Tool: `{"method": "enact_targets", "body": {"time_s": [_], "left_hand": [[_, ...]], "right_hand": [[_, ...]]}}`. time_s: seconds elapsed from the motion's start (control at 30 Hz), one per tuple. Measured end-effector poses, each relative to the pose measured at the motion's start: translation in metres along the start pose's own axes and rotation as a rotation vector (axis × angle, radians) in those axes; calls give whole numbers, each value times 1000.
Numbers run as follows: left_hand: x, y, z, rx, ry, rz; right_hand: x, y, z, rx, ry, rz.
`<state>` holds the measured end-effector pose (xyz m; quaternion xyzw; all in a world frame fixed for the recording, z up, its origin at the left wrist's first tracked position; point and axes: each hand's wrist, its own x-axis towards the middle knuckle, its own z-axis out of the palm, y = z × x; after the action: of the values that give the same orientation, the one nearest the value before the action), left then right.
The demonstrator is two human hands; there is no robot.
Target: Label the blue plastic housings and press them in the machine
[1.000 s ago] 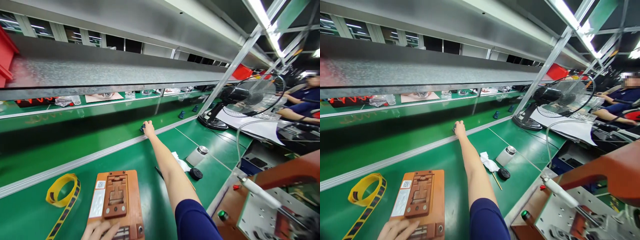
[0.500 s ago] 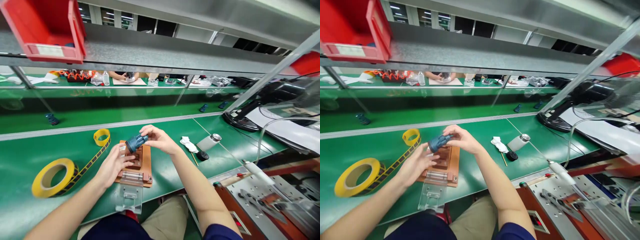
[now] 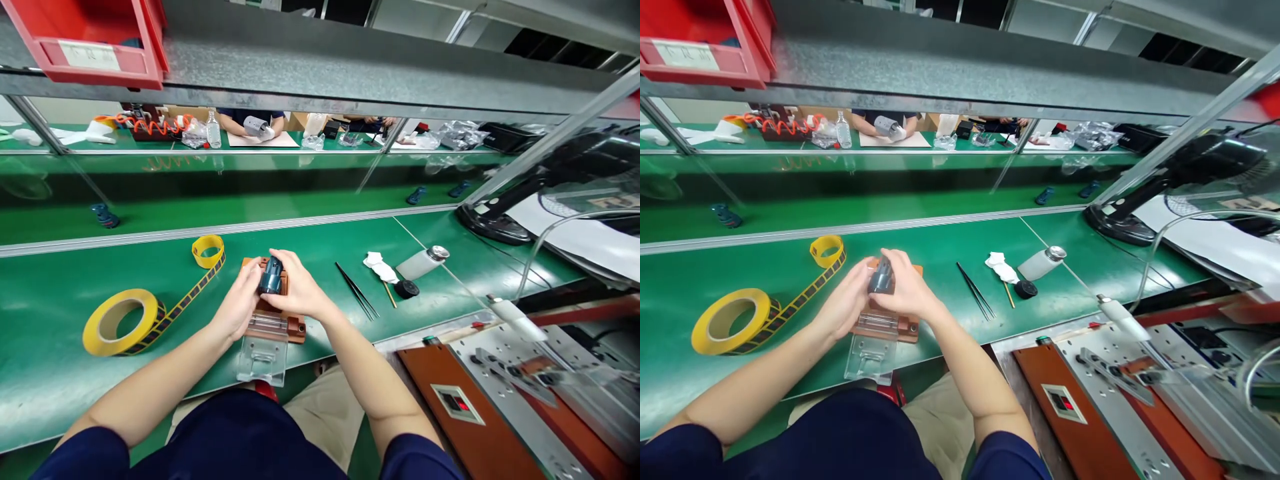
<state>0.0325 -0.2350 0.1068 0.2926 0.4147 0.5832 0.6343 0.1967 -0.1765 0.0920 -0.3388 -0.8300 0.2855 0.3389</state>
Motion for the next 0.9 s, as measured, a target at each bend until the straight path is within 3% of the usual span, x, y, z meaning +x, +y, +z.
{"method": "enact_targets", "body": {"time_s": [0.13,0.23,0.37,0.47,0.53,0.6,0.7,0.8,0.9], "left_hand": [[-2,10,-31,208,92,172],[-18,12,-55,389,81,149],[-54,0,-80,611,43,77],[-80,-14,-93,736,-56,69],[-92,-21,-98,720,-241,-44],[-97,-19,-99,600,-412,-255],[-93,0,-90,355,-453,-458],[-74,30,-73,143,-432,-451],[-45,48,-48,14,-368,-433]], "right_hand": [[4,36,6,2,3,101],[5,50,10,-7,-47,149],[1,54,12,-21,-121,86],[-7,59,16,-78,-188,45],[-15,63,19,-124,-199,51],[-23,67,20,-151,-148,80],[-40,75,8,-194,84,159],[-69,90,-17,-346,361,292],[-107,108,-38,-606,498,531]]}}
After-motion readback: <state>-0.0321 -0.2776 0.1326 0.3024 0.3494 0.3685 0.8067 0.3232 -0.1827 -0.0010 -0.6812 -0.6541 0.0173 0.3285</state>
